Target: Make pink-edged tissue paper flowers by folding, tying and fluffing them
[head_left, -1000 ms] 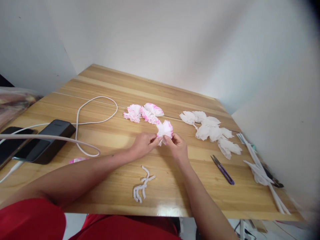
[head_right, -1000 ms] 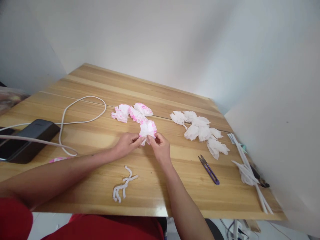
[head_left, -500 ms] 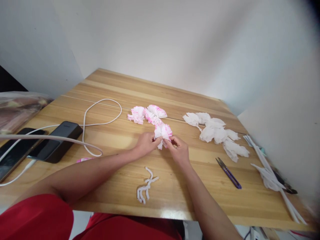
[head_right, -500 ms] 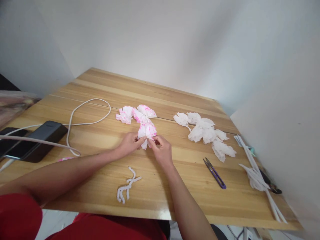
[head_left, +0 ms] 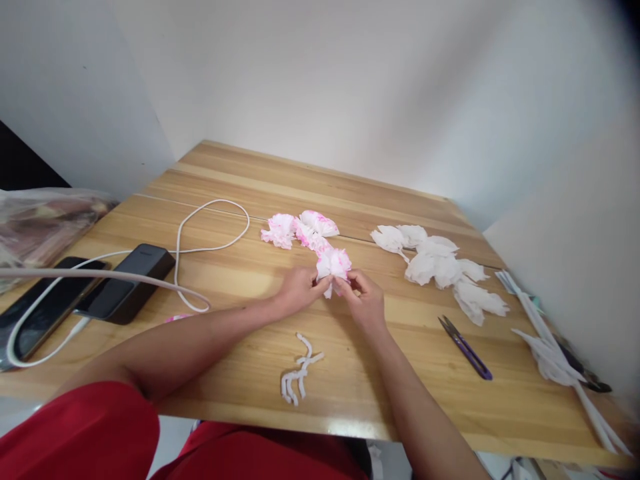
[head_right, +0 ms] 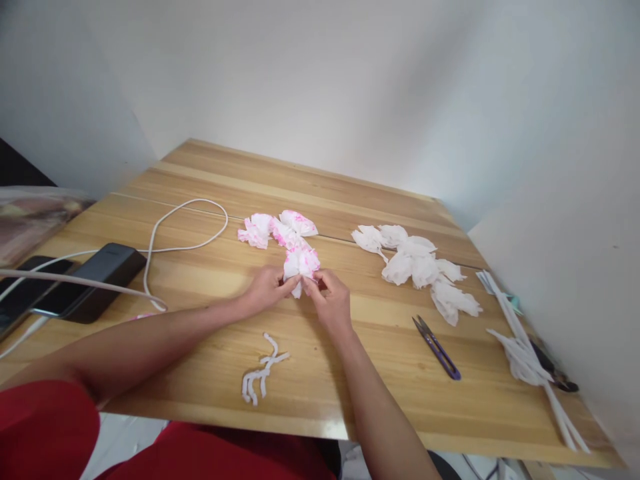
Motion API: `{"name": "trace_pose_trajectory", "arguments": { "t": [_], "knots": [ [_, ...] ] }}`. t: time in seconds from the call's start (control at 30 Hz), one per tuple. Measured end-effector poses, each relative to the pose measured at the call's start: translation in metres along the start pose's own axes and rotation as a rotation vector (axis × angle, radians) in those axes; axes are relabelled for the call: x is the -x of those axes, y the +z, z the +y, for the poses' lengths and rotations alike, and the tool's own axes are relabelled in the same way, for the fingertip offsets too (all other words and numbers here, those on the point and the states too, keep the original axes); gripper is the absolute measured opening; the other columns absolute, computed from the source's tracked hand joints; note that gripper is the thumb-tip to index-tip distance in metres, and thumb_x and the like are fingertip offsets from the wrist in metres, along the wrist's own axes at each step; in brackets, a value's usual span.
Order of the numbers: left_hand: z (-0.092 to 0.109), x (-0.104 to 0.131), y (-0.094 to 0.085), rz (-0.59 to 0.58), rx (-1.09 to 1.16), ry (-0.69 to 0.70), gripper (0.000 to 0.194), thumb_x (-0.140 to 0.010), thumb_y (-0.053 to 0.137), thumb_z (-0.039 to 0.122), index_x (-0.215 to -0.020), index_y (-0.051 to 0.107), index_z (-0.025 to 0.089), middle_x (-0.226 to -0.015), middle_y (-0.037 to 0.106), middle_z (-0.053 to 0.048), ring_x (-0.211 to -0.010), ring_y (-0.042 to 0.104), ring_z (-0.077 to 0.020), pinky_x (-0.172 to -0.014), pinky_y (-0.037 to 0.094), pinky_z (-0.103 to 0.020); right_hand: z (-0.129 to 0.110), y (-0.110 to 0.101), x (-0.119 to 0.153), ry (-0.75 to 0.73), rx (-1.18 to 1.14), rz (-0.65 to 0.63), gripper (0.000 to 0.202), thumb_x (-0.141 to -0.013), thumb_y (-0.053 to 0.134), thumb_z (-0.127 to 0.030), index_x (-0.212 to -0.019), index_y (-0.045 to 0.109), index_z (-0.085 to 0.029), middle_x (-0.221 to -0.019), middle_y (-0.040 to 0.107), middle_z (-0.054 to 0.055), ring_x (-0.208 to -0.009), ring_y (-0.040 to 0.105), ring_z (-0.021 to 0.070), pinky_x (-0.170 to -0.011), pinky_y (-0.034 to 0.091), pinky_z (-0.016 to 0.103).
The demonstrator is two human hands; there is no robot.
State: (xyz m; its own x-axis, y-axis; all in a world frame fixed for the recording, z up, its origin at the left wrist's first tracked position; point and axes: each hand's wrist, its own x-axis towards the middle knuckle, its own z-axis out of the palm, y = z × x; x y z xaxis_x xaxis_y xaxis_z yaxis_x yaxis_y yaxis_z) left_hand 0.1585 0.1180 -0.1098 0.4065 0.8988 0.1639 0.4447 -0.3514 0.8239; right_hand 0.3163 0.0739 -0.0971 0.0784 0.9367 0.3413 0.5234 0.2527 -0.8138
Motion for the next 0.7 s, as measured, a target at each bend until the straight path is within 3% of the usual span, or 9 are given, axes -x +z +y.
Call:
{"name": "trace_pose_trajectory", "arguments": {
  "t": [0.4, 0.7],
  "knots": [
    [-0.0064, -0.0007, 0.0039, -0.012, 0.020, 0.051, 0.047, -0.084, 0.041, 0.048, -0.053, 0.050, 0.013, -0.049, 0.043, 0.001, -0.048, 0.038, -0.0093, -0.046, 0.021, -0.022, -0.0001, -0.0002, -0.0004, 0.005, 0.022, 0.025, 0.025, -0.082, 0.057, -0.039, -0.070, 0.059, -0.017, -0.067, 0.058, 0.000, -0.061, 0.050, 0.0123, -0.059, 0.039, 0.024],
    [-0.0072, -0.0004, 0.0051, -0.031, 0.030, 0.056, 0.046, -0.085, 0.042, 0.046, -0.056, 0.054, 0.012, -0.051, 0.049, 0.000, -0.050, 0.041, -0.0100, -0.047, 0.024, -0.021, 0.0017, 0.0018, -0.0003, 0.013, -0.006, 0.028, 0.023, -0.082, 0.057, -0.037, -0.071, 0.059, -0.017, -0.064, 0.057, -0.001, -0.059, 0.051, 0.0117, -0.058, 0.038, 0.023]
  ]
}}
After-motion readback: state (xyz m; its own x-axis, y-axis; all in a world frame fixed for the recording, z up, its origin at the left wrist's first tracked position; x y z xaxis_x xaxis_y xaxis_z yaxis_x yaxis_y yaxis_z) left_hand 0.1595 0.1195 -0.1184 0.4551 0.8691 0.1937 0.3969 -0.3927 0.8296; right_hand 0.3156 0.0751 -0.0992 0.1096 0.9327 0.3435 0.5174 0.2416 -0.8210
